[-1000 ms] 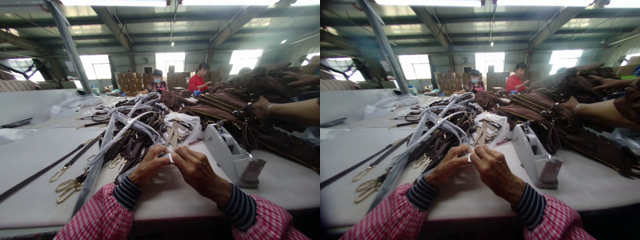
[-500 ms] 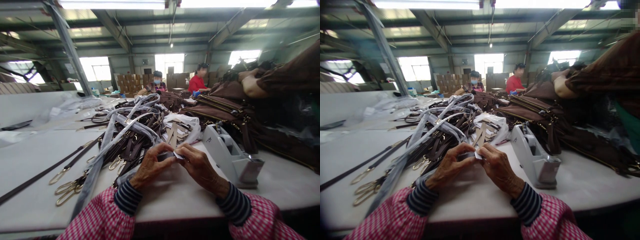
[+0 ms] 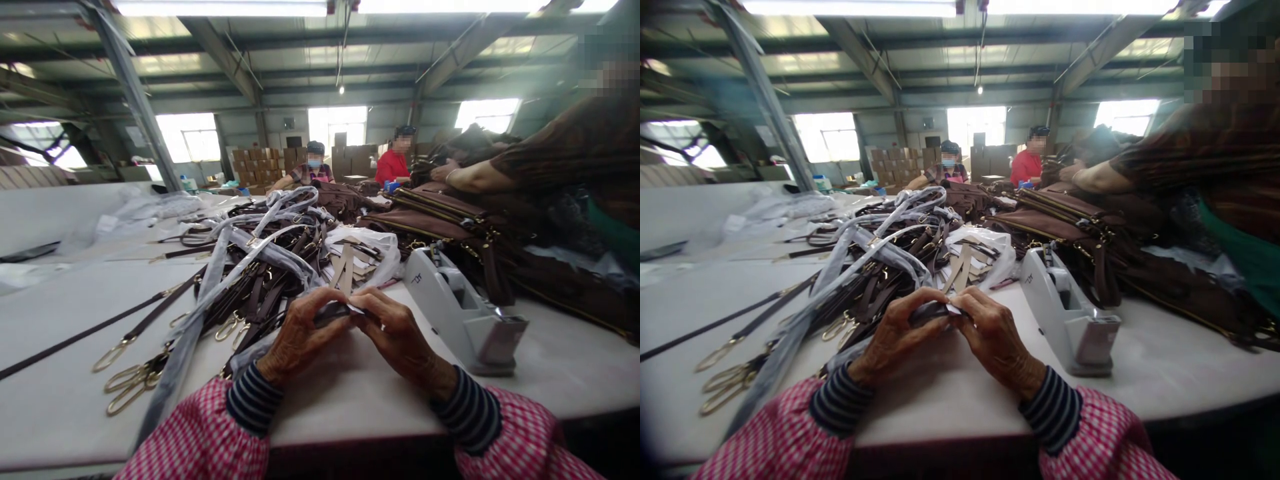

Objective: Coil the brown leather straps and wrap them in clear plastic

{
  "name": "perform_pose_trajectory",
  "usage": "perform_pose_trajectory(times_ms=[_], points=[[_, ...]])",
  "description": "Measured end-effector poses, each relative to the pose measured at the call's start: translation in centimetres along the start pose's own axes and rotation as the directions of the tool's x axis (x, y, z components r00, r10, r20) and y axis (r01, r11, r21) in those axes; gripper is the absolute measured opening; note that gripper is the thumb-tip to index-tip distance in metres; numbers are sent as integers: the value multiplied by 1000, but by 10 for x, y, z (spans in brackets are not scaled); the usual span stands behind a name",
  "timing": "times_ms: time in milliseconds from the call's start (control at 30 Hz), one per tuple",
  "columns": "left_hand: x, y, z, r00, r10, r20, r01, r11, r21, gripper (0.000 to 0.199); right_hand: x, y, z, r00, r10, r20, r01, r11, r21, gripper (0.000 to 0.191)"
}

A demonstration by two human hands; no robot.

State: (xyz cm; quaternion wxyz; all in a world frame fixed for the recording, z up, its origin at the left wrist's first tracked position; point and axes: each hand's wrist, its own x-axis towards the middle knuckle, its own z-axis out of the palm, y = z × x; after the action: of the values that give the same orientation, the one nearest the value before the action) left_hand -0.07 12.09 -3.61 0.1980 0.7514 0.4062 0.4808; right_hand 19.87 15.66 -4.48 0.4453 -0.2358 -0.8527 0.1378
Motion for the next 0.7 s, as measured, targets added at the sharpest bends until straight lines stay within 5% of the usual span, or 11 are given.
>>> perform_pose_trajectory(times_ms=[300,433,567,700], points=[[0,4,-1,1000,10,27,-10,1000,11,18,-1,-3,-1,1000,5,8,-5,1000,-18,20],[-1,2,1,998,13,-61,-8,996,88,12,-8,-19,-12,999,33,36,-30,996,-82,27],[-1,-1,0,990,-26,-135,46,987,151,9,-39,-51,-54,1000,-15,-10,13,983,-184,28],[-2,-1,0,989,8,-147,18,985,170,9,-77,-72,-122,988,22,-152,-86,899,-429,26]])
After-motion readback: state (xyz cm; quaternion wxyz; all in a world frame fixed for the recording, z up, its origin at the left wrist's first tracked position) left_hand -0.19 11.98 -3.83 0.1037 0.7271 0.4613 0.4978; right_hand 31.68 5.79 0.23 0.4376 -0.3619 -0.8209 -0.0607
